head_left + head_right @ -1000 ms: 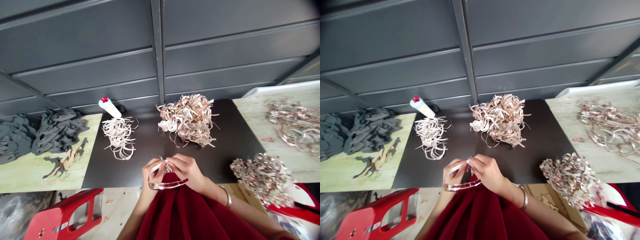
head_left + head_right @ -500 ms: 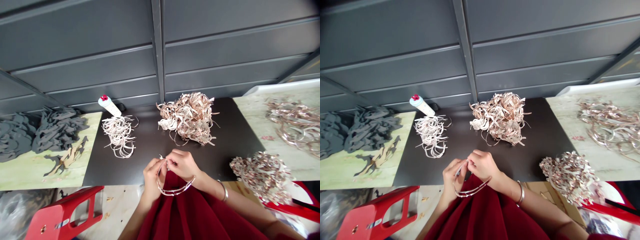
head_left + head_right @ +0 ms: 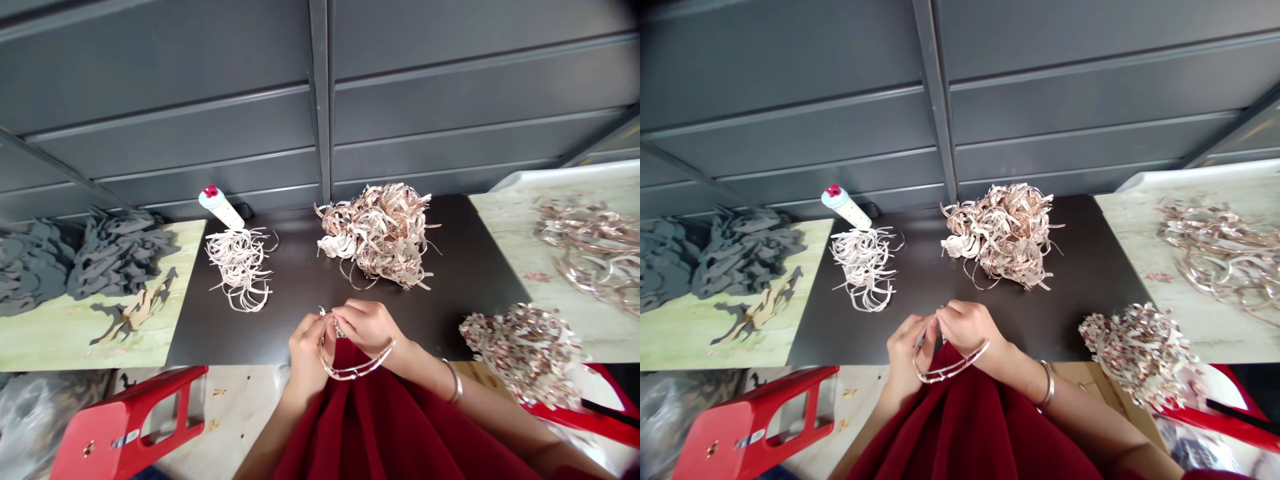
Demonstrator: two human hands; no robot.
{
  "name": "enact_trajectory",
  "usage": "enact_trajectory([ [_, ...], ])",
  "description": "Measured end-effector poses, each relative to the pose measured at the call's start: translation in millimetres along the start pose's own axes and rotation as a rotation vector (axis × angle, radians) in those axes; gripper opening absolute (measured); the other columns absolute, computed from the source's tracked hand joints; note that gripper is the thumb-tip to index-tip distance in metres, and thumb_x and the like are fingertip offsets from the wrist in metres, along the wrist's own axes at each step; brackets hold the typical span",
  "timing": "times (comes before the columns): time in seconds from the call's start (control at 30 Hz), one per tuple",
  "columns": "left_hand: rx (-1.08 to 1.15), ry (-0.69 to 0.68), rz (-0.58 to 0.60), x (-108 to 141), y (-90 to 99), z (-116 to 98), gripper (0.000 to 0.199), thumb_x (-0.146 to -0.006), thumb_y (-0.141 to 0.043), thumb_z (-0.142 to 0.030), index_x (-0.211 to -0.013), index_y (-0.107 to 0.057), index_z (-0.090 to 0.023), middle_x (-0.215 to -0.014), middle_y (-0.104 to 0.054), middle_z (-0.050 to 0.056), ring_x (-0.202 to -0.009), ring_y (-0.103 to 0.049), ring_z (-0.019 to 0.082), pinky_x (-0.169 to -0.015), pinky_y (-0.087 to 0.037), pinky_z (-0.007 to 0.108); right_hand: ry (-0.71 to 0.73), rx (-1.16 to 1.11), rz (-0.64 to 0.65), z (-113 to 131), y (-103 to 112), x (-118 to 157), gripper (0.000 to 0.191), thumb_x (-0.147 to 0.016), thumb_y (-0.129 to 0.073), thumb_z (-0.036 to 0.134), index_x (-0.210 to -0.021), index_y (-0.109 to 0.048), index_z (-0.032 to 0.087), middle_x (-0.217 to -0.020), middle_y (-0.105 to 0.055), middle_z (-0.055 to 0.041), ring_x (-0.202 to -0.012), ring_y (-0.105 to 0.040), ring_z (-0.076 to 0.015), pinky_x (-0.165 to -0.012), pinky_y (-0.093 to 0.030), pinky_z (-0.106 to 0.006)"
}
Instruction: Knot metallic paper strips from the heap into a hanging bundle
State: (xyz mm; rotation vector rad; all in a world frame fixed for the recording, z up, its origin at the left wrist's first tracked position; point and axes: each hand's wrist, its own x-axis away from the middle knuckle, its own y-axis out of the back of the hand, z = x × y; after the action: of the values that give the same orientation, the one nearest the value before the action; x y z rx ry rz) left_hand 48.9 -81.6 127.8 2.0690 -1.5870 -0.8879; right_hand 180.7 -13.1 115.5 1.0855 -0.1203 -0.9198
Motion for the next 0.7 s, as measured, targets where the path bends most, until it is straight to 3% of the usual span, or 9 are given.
enact_trajectory([
  [0.1, -0.03, 0.002, 0.005, -1, 0.3, 0, 0.027, -0.092, -0.047, -0.021, -0.089, -0.073, -0.015, -0.072, -0.063, 0.005, -0.06, -0.058, 0.012, -0.058, -0.046, 0.021, 0.011, 0.06, -0.008, 0, -4, -5, 0.027, -0.082, -0.046, 0.007, -0.057, -0.054, 0.017, -0.055, -0.051, 0.0, -0.048, -0.042, -0.01, -0.051, -0.029, -0.024],
  [0.3, -0.013, 0.044, 0.048, -1, 4.2, 2, 0.029, -0.092, -0.046, -0.023, -0.085, -0.073, -0.016, -0.068, -0.062, 0.004, -0.057, -0.056, 0.012, -0.056, -0.044, 0.021, 0.011, -0.025, 0.031, 3, -6, -10, 0.022, -0.078, -0.048, 0.007, -0.058, -0.05, 0.018, -0.058, -0.05, -0.0012, -0.052, -0.042, -0.012, -0.052, -0.026, -0.026],
  [0.57, 0.156, 0.168, 0.098, 0, 12.5, 4, 0.032, -0.089, -0.048, -0.025, -0.066, -0.068, -0.017, -0.061, -0.063, 0.001, -0.056, -0.056, 0.012, -0.054, -0.041, 0.021, -0.212, -0.434, 0.039, -2, -13, -8, 0.013, -0.069, -0.05, 0.012, -0.057, -0.051, 0.018, -0.053, -0.048, 0.0037, -0.049, -0.041, -0.0078, -0.048, -0.031, -0.019],
  [0.7, 0.241, 0.222, 0.142, -5, 18.7, 7, 0.038, -0.088, -0.049, -0.028, -0.054, -0.063, -0.017, -0.052, -0.063, 0.001, -0.055, -0.059, 0.014, -0.056, -0.044, 0.023, -0.323, -0.687, 0.098, -5, -14, -9, 0.015, -0.075, -0.049, 0.017, -0.062, -0.056, 0.016, -0.05, -0.05, 0.0038, -0.045, -0.043, -0.007, -0.043, -0.035, -0.017],
])
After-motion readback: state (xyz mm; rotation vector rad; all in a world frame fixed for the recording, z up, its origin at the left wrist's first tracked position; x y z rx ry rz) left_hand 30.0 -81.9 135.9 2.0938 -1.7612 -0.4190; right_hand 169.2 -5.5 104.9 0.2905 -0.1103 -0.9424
